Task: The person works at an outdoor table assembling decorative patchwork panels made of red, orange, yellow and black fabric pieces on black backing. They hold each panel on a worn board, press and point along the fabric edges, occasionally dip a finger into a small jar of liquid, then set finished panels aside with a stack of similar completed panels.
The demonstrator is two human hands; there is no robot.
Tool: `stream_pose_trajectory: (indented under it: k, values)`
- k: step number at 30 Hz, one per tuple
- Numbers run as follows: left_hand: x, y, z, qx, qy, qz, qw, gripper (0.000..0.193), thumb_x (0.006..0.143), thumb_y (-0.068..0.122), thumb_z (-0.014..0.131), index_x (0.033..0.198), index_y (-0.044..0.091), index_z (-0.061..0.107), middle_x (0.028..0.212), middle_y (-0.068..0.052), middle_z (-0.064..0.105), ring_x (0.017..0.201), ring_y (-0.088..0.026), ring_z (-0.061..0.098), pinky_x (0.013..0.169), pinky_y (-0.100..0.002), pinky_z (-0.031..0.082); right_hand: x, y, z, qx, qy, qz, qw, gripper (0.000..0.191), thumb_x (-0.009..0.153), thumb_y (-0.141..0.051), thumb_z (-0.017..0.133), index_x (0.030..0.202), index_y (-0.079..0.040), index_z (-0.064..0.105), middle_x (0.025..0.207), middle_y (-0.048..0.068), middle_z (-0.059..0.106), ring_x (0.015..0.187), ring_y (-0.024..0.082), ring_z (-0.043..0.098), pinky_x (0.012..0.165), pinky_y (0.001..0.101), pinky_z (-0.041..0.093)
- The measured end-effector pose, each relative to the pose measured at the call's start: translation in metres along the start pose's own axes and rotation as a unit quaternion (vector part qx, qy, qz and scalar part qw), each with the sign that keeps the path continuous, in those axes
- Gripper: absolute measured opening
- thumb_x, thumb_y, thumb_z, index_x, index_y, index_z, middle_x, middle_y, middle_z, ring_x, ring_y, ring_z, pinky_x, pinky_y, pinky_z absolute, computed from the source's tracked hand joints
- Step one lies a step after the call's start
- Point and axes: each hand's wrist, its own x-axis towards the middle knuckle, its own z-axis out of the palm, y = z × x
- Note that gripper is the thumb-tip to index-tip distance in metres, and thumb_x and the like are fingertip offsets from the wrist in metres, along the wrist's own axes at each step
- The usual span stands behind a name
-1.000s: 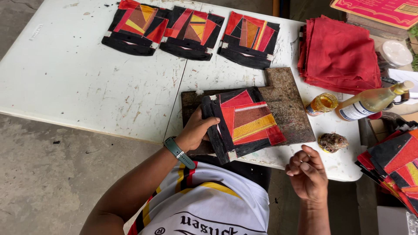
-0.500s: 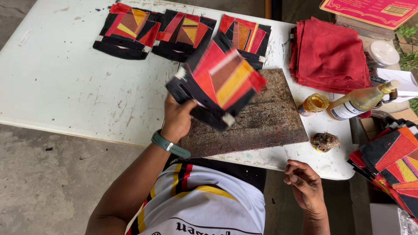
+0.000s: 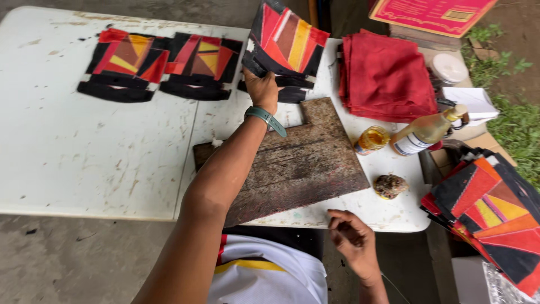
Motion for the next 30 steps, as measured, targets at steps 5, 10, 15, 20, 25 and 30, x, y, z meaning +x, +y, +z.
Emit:
stream_pose_trajectory:
  k: [5,10,15,20,25,30]
  values:
    - [0.006,0.0,0.012,0.108,0.067,-0.166,0.978,0.088,0.088,-0.013,0.053,0.16,0.016,0.011,0.135,-0.02,0.057,0.099,-0.029,0.07,0.069,-0.041,0.07,-0.003,-0.012,0.01,-0.015,-0.006,0.003,1.0,0.04,0.082,0.005,0.071,0.122,0.0,0.07,0.089,0.001,0.062,0.077,0.008,0.059,0.068,0.0218,0.05]
    - [0.009,-0.003,-0.001,0.126,0.076,-0.236,0.961,0.114,0.087,0.001,0.077,0.158,0.008,-0.013,0.147,-0.025,0.043,0.113,-0.033,0.065,0.075,-0.042,0.065,-0.004,-0.024,0.021,-0.082,-0.018,-0.019,0.996,0.041,0.079,0.008,0.074,0.119,0.001,0.071,0.089,0.0,0.062,0.081,0.008,0.062,0.072,0.0229,0.054]
    - [0.01,-0.014,-0.016,0.04,0.034,-0.242,0.969,0.145,0.067,0.025,0.092,0.153,0.005,-0.024,0.151,-0.027,0.043,0.125,-0.034,0.061,0.08,-0.052,0.065,-0.009,-0.053,-0.004,-0.227,0.034,-0.041,0.973,0.034,0.079,0.006,0.072,0.113,-0.002,0.073,0.078,0.0,0.068,0.067,0.008,0.065,0.066,0.0242,0.055]
    - [-0.032,-0.027,-0.059,0.072,-0.073,-0.268,0.958,0.12,0.08,0.028,0.09,0.152,0.009,-0.004,0.14,-0.023,0.045,0.128,-0.034,0.053,0.096,-0.053,0.063,-0.032,-0.105,-0.097,-0.417,0.264,-0.144,0.858,0.035,0.085,0.004,0.073,0.119,-0.003,0.067,0.095,0.006,0.071,0.085,0.013,0.066,0.083,0.0273,0.055]
    - [-0.097,-0.006,-0.1,0.124,-0.218,-0.212,0.945,0.09,0.096,0.027,0.075,0.158,0.003,0.014,0.132,-0.026,0.062,0.124,-0.028,0.065,0.102,-0.045,0.058,-0.026,-0.13,-0.168,-0.547,0.283,-0.061,0.785,0.084,0.074,-0.011,0.09,0.15,-0.01,0.054,0.121,0.011,0.073,0.11,0.027,0.069,0.093,0.0405,0.053]
    - [-0.152,0.004,-0.112,0.136,-0.314,-0.183,0.922,0.059,0.1,0.024,0.067,0.146,0.001,0.038,0.126,-0.021,0.065,0.113,-0.024,0.071,0.093,-0.038,0.064,-0.015,-0.143,-0.187,-0.538,0.226,0.004,0.812,0.094,0.071,-0.015,0.088,0.154,-0.014,0.045,0.123,0.006,0.074,0.11,0.026,0.07,0.092,0.0406,0.053]
